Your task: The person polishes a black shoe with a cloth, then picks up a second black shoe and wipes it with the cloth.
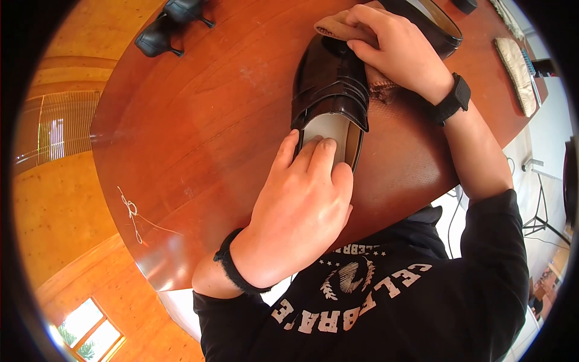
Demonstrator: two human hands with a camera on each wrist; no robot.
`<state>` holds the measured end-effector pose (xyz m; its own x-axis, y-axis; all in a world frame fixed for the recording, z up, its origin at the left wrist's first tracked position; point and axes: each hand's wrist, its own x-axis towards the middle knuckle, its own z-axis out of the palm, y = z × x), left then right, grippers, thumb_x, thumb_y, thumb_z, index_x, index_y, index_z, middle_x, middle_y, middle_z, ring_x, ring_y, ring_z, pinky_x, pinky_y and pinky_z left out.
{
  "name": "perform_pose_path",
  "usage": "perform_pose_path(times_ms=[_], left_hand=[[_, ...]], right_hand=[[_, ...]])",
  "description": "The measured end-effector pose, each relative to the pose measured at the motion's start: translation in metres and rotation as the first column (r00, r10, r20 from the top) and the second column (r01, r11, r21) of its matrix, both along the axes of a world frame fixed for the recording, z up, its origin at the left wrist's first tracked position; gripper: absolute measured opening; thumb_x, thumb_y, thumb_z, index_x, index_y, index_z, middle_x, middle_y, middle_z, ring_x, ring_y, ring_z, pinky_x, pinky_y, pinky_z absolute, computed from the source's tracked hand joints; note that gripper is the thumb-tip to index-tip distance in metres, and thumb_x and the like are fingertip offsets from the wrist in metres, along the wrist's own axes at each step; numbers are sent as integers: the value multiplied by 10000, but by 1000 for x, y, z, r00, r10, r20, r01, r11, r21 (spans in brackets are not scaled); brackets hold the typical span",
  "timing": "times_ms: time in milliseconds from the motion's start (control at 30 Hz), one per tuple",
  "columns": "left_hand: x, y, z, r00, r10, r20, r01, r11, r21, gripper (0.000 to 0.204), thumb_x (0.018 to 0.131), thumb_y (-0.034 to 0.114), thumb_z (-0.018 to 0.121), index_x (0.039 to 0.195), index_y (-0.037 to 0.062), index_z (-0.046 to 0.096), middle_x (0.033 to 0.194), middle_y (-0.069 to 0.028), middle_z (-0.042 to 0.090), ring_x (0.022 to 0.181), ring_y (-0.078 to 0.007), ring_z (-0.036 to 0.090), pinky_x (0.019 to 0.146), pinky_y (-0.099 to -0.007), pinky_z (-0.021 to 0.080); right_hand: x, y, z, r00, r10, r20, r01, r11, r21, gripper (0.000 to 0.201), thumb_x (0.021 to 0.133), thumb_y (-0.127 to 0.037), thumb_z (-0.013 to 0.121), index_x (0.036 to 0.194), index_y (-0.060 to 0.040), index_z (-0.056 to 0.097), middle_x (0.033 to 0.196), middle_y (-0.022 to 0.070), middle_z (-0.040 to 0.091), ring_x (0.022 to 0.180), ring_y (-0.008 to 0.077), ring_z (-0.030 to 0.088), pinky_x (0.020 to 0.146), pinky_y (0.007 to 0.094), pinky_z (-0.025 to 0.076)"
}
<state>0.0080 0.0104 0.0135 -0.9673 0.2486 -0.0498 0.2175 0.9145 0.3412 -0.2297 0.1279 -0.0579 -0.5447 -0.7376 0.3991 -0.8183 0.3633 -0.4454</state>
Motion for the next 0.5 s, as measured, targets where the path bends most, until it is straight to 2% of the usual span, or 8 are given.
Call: perform_pose_path(times_ms=[267,367,467,500], left_hand=[[0,-1,-2,1000,-2,11,2,1000,-16,408,677,173,860,924,7,581,1190,-223,556,1065,-367,613,1097,-526,406],[1,-1,-3,1000,1,7,0,1000,-17,409,677,174,859,924,7,580,1192,-223,556,1075,-366,610,1100,-528,404],[1,-1,-2,1000,-2,15,2,1000,-16,406,678,171,857,923,7,578,1192,-226,555,1075,-370,609,1097,-528,404],[0,-1,-2,1000,-3,17,3,1000,-14,405,678,170,857,922,7,578,1191,-227,555,1073,-372,610,1096,-528,404]], right_hand=[[1,2,2,993,102,-63,-107,991,-80,257,873,-218,721,1057,-46,667,987,175,708,945,384,667,819,444,541],[3,1,5,989,144,-24,-146,986,-86,244,883,-224,721,1046,-48,676,984,171,698,937,378,664,816,437,538],[7,1,8,961,277,29,-272,956,-112,177,913,-90,675,1062,3,652,935,138,621,811,302,618,739,369,495],[6,2,9,942,332,51,-326,940,-100,173,916,-92,671,1061,1,654,934,137,621,824,309,620,749,374,495]])
